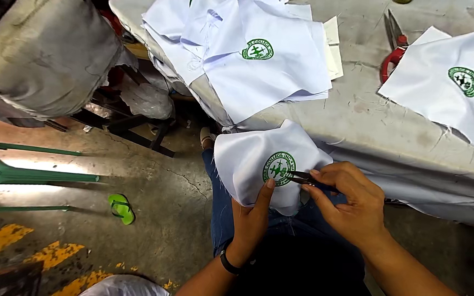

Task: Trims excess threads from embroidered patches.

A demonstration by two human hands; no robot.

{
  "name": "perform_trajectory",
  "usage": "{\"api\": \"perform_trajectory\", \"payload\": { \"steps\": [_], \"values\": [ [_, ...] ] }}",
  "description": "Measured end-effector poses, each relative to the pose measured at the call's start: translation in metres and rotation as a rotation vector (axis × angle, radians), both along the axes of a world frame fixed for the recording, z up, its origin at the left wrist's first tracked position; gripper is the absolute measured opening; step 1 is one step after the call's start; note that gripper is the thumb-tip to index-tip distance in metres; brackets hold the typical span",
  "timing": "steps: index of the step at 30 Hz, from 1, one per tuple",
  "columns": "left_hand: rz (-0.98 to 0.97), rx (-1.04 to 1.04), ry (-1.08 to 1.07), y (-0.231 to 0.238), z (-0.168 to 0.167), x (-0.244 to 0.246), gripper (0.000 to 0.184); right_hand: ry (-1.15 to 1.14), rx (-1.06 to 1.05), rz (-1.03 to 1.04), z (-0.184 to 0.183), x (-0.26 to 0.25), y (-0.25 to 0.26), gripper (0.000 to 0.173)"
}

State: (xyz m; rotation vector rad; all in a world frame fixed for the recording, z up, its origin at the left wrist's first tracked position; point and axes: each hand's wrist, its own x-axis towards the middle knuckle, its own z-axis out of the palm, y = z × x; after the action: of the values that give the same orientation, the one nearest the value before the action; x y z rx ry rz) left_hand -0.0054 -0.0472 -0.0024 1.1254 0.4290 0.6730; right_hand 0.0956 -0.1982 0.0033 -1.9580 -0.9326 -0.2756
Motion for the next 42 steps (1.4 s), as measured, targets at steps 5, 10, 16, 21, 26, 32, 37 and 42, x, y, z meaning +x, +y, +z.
{"api": "perform_trajectory", "payload": {
  "steps": [5,10,16,21,26,32,37,42],
  "values": [
    [-0.015,0.026,-0.005,0.001,0.0,0.0,0.029,0.04,0.047,0.007,-0.004,0.0,0.002,0.02],
    [-0.012,0.04,0.008,0.002,0.003,0.0,0.03,0.059,0.092,-0.011,-0.01,-0.006,0.006,0.02],
    [-0.026,0.017,0.011,0.003,0.002,0.0,0.03,0.02,0.116,-0.027,-0.015,-0.009,0.009,0.019],
    [-0.03,-0.003,0.017,0.004,0.002,-0.001,0.028,-0.007,0.113,-0.007,-0.017,-0.01,0.011,0.018],
    [-0.014,-0.008,0.016,0.004,0.0,0.0,0.029,0.005,0.064,0.029,-0.014,-0.01,0.008,0.019],
    [-0.016,0.004,0.013,0.005,-0.001,0.0,0.028,0.146,0.123,0.065,-0.011,-0.008,0.005,0.019],
    [-0.008,0.034,0.016,0.004,-0.001,-0.001,0.028,0.132,0.083,0.062,-0.009,-0.006,0.004,0.019],
    [-0.013,0.028,0.01,0.004,0.0,-0.001,0.028,0.1,0.055,0.066,-0.008,-0.004,0.003,0.019]
  ]
}}
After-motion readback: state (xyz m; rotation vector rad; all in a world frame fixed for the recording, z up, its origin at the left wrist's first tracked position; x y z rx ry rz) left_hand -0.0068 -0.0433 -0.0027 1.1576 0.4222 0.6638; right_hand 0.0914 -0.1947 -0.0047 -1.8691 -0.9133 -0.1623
